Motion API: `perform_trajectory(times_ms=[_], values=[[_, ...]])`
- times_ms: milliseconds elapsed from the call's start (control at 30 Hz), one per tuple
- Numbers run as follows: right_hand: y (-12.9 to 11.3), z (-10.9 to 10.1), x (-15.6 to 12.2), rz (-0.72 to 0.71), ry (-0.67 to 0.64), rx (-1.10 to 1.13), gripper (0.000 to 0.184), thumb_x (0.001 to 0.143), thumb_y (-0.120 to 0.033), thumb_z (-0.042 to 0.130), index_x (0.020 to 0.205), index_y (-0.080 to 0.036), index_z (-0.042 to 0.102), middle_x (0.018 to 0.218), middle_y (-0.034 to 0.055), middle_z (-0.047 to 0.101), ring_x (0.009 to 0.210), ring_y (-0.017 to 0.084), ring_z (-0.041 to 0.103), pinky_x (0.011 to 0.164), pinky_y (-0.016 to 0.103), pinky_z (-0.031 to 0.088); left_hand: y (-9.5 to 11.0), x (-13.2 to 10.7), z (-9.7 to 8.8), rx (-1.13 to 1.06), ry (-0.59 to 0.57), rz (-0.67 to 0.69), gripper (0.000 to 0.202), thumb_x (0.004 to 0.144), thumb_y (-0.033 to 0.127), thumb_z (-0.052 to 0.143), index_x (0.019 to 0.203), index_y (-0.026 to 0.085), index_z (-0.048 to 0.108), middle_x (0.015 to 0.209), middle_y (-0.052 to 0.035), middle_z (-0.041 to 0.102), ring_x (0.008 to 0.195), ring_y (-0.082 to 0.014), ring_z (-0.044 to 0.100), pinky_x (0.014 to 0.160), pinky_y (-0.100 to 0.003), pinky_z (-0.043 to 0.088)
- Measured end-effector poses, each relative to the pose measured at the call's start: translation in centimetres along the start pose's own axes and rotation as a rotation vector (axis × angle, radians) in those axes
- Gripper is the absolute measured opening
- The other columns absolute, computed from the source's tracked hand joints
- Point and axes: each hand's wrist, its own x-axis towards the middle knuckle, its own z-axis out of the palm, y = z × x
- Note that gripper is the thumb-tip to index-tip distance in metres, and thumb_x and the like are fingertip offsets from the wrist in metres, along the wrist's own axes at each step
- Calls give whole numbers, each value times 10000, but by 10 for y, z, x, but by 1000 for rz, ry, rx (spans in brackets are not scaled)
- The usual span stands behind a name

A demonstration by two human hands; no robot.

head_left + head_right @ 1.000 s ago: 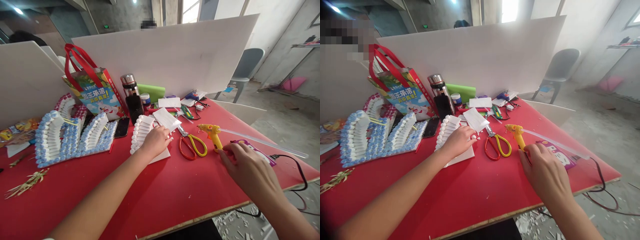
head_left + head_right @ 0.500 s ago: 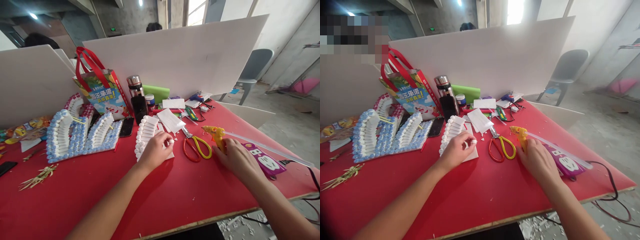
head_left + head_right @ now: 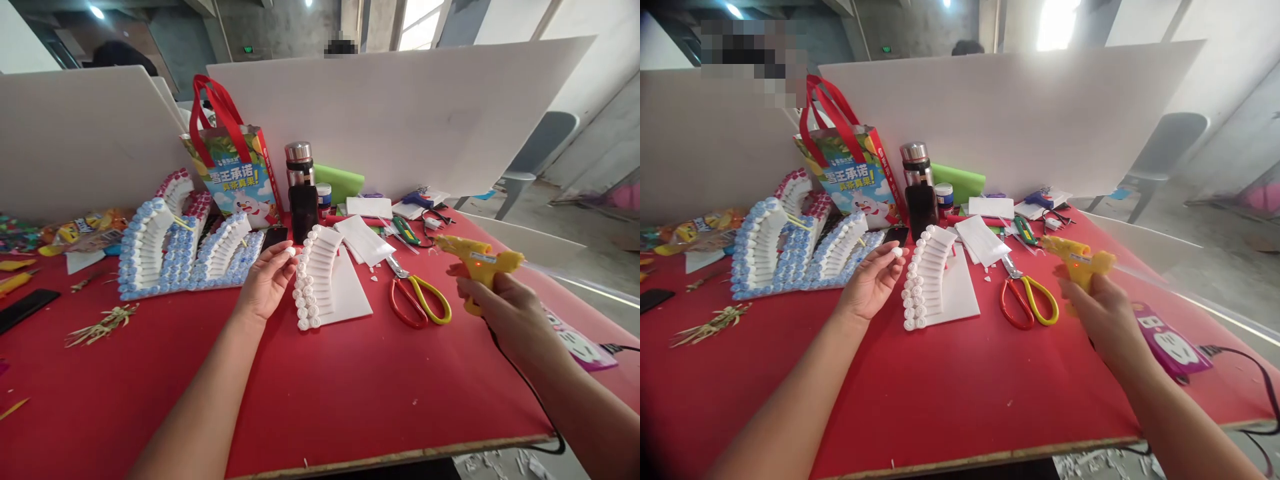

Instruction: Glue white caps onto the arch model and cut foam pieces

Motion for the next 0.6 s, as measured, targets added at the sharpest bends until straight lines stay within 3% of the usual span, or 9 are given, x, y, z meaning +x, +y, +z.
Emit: perform_trajectory(times_ms=[33, 100, 167, 267, 400, 600], values=[[-14, 5, -4, -8, -63, 120, 311, 754, -387, 712, 1021, -229, 734, 980, 57, 710, 770, 187, 603, 617, 284, 440, -1, 0, 1, -26, 3, -18, 280, 694, 124, 801, 970, 154, 763, 938, -69, 751, 781, -86, 681, 695, -141, 549], [-44, 20, -7, 8, -210, 339, 257, 758, -364, 734, 960, -206, 724, 895, 55, 696, 752, 177, 593, 618, 275, 429, -1, 0, 2, -69, 4, -49, 269, 695, 106, 794, 959, 147, 770, 970, -77, 748, 817, -95, 686, 723, -144, 556], [-72, 40, -8, -32, -399, 510, 243, 795, -344, 723, 979, -186, 710, 870, 54, 682, 733, 155, 567, 652, 270, 430, -1, 0, 2, -88, -7, -62, 246, 709, 102, 789, 951, 145, 774, 992, -83, 741, 786, -81, 668, 690, -133, 544], [-97, 72, -10, -109, -583, 747, 210, 804, -280, 717, 993, -191, 695, 931, 38, 652, 700, 114, 512, 668, 260, 422, -3, 0, 0, -87, -48, -37, 241, 714, 95, 797, 948, 152, 778, 952, -59, 726, 701, -44, 613, 610, -114, 502], [-93, 104, -16, -95, -761, 856, 216, 865, -393, 677, 915, -183, 678, 817, 18, 557, 694, 119, 478, 664, 271, 418, -6, -2, -1, -45, -89, -46, 290, 745, 127, 795, 1032, 165, 769, 929, -42, 717, 734, -46, 623, 651, -117, 508], [-61, 114, -20, -155, -722, 681, 304, 902, -488, 616, 856, -195, 686, 811, 45, 588, 730, 165, 503, 695, 316, 440, -8, -5, 1, 34, -131, -51, 242, 787, 159, 775, 1028, 173, 758, 1051, -79, 735, 826, -76, 671, 754, -151, 530]])
